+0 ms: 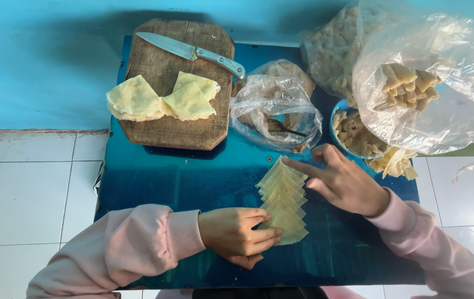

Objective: The person stretches a thin pancake sheet by hand, folds it, and cuts it into wedges with a knife on a wooden cutting board. They stack the cut pieces on the table, sprinkle brown filling over the stack with a spoon, and fold the layered pieces together by hand.

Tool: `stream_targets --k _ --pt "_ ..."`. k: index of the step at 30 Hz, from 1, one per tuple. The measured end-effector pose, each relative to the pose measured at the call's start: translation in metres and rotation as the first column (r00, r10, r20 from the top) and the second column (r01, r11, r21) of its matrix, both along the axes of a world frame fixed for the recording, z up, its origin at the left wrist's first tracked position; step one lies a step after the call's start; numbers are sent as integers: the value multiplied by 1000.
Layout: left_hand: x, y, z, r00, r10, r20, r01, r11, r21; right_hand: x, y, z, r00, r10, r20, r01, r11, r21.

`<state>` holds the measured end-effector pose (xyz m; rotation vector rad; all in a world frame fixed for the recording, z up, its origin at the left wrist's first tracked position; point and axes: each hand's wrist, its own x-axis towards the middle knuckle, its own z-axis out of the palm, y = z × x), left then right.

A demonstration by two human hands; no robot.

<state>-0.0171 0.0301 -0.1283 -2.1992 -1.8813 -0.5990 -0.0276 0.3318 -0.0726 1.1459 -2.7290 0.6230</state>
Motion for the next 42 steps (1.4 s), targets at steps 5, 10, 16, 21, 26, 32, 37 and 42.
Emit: stream_targets --k 5,10,16,21,26,32,37,42 --pt "-2 1 -1 1000 5 -1 -5 1000 9 -10 -2 -21 857 29 514 159 935 -318" --pt "-2 3 -2 1000 2 8 -2 1000 9 -15 -1 -38 818 -16 575 269 894 -358" --pt "0 5 -3 1000 4 21 -4 1000 18 -11 0 -36 824 -84 560 284 917 -280" --pt "1 6 -3 999 1 37 -2 1000 21 -8 -1 -33 824 -107 557 318 901 -296" --pt "1 5 -2 999 3 49 -4 1000 21 -13 -1 -34 742 -201 639 460 847 -268" --pt "1 4 -2 998 2 57 -3 1000 22 -7 -5 -29 838 -214 503 414 849 -329" --pt "2 4 -2 999 7 51 -8 1000 24 2 -11 -26 965 -144 218 177 974 -140" --pt "2 4 -2 999 12 42 -13 1000 27 2 -16 -23 977 -167 134 168 986 4"
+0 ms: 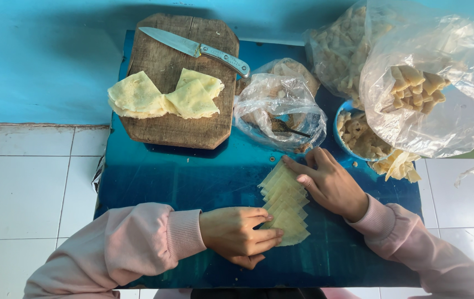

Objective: The person stretches a thin pancake sheet by hand, folds it, and cuts it into wedges with a knife on a wooden cutting board. They stack the cut pieces on the table, sprinkle brown filling over the stack with a spoon, and fold the layered pieces together by hand.

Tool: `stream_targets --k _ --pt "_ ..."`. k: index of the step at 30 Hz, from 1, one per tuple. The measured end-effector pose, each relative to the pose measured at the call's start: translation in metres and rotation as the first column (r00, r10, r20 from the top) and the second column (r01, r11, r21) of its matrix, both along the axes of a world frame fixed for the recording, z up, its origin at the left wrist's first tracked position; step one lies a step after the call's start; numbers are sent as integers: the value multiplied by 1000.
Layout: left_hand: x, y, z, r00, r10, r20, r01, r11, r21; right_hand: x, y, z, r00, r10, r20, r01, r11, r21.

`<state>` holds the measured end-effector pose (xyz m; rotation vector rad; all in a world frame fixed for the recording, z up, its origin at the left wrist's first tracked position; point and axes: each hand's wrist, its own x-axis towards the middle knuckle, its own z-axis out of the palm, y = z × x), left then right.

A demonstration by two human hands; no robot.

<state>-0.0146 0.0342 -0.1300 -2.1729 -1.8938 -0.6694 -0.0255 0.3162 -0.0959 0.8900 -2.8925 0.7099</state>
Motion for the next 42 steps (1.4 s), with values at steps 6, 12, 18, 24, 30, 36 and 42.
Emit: stream_targets --k 6,12,18,24,30,36,42 --pt "0 0 1 1000 -2 8 2 1000 0 2 0 6 993 -8 -117 22 993 112" --pt "-1 -1 6 999 21 -27 -20 1000 19 6 2 19 945 -27 -325 62 993 98" --pt "-7 -1 13 999 37 -14 -36 998 48 -14 -12 23 781 -146 -607 296 942 155" --pt "-14 -3 13 997 68 -44 -65 995 77 -34 -27 20 800 -160 -578 378 883 278" --pt "-10 1 10 978 96 -184 -72 988 138 -36 -23 22 847 -154 -509 261 954 145" --pt "-7 0 12 950 136 -279 -105 987 125 -51 -21 8 872 -227 -434 321 934 157" --pt "-6 -3 12 947 171 -273 -145 983 112 -78 -25 -10 866 -249 -434 390 880 271"
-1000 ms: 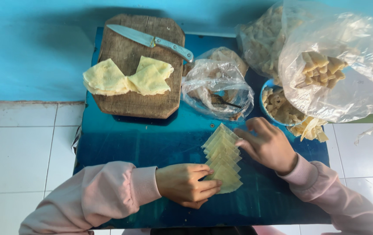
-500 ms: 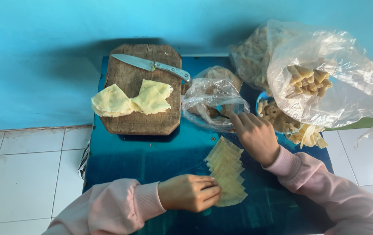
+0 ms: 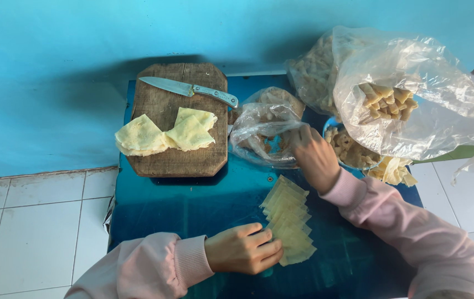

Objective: The person stretches a thin pancake sheet by hand, folds it, and cuts it into wedges with a knife on a wooden cutting board. They stack the cut pieces on the table, sprinkle brown filling over the stack with a spoon, and fold the layered pieces together by hand.

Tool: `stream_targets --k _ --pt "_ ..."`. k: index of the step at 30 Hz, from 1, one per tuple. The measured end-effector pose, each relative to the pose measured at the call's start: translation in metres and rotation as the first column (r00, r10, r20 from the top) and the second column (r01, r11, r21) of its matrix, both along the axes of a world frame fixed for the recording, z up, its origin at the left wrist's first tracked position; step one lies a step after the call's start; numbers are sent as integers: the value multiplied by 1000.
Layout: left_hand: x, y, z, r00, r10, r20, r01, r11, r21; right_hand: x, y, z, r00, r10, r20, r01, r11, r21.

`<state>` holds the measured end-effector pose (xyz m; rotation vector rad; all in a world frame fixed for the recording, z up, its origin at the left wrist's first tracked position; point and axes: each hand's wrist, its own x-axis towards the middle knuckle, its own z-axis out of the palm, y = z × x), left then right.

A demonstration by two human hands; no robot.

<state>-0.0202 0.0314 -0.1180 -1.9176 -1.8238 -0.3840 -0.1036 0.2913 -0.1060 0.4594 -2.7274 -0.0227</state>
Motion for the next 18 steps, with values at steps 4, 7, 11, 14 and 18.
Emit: stream_targets --k 4,7,11,14,18 --pt "0 -1 -2 998 11 65 -10 1000 -9 -4 -3 0 997 70 17 -67 992 -110" --pt "1 -2 -3 993 15 121 -11 999 -34 3 -6 5 992 123 17 -118 977 -178" --pt "1 0 -5 987 8 161 -8 1000 -2 11 -7 9 986 163 30 -153 966 -210" --pt "0 0 -4 988 0 153 0 1000 1 9 -5 10 983 184 -20 -184 966 -182" --pt "-1 0 -3 986 -12 167 19 999 -36 2 -3 4 979 201 22 -190 953 -236"
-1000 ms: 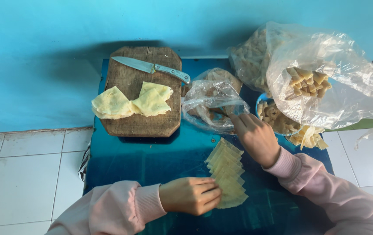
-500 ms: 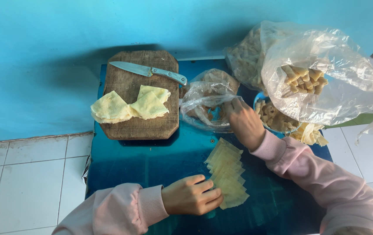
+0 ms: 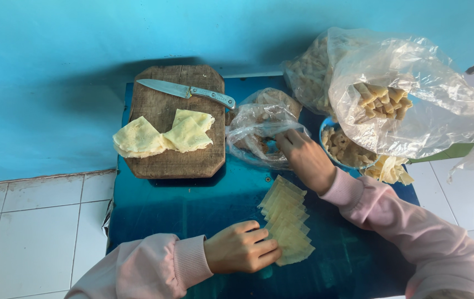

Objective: The person stretches a thin pancake sheet by hand, folds it, and cuts it into wedges with a knife on a wooden cutting board. They stack the cut pieces on the table, sprinkle brown filling over the stack with a spoon, and fold the layered pieces together by hand.

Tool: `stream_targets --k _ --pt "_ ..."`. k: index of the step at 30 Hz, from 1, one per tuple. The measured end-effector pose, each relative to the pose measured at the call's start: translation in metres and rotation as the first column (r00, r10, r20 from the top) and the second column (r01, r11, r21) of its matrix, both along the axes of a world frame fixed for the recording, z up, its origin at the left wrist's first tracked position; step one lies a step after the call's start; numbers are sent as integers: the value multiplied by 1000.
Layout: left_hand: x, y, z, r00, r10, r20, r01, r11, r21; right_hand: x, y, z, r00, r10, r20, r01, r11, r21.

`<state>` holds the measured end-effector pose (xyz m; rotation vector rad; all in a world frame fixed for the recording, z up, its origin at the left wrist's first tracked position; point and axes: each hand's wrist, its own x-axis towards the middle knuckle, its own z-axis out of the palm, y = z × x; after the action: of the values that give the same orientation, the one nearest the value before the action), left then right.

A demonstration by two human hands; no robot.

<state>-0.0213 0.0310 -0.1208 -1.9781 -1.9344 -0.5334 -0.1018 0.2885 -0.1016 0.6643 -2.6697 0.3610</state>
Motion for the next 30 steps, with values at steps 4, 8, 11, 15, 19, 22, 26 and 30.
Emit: stream_targets --k 4,8,11,15,19,22,26,30 --pt "-1 -2 2 1000 -3 -1 3 1000 -3 1 5 -4 996 42 84 -34 995 -94" --pt "-3 -3 4 1000 -21 5 21 1000 10 5 3 -5 997 32 72 -21 989 -143" --pt "-4 -5 4 999 -46 8 46 999 5 7 3 -2 995 -5 96 20 987 -158" --pt "-5 -5 3 998 -54 -12 54 998 15 11 8 5 998 -51 44 55 992 -111" --pt "-8 -6 3 997 -79 -17 80 996 44 21 10 13 989 -95 112 105 991 -88" --pt "-13 -8 7 994 -104 -18 105 993 51 32 11 20 993 -79 83 93 982 -167" --pt "-16 -8 13 992 -126 28 123 990 69 61 15 32 999 -35 0 34 968 -248" --pt "-11 -10 18 997 -81 -18 82 994 72 112 21 38 991 -13 130 55 945 -322"
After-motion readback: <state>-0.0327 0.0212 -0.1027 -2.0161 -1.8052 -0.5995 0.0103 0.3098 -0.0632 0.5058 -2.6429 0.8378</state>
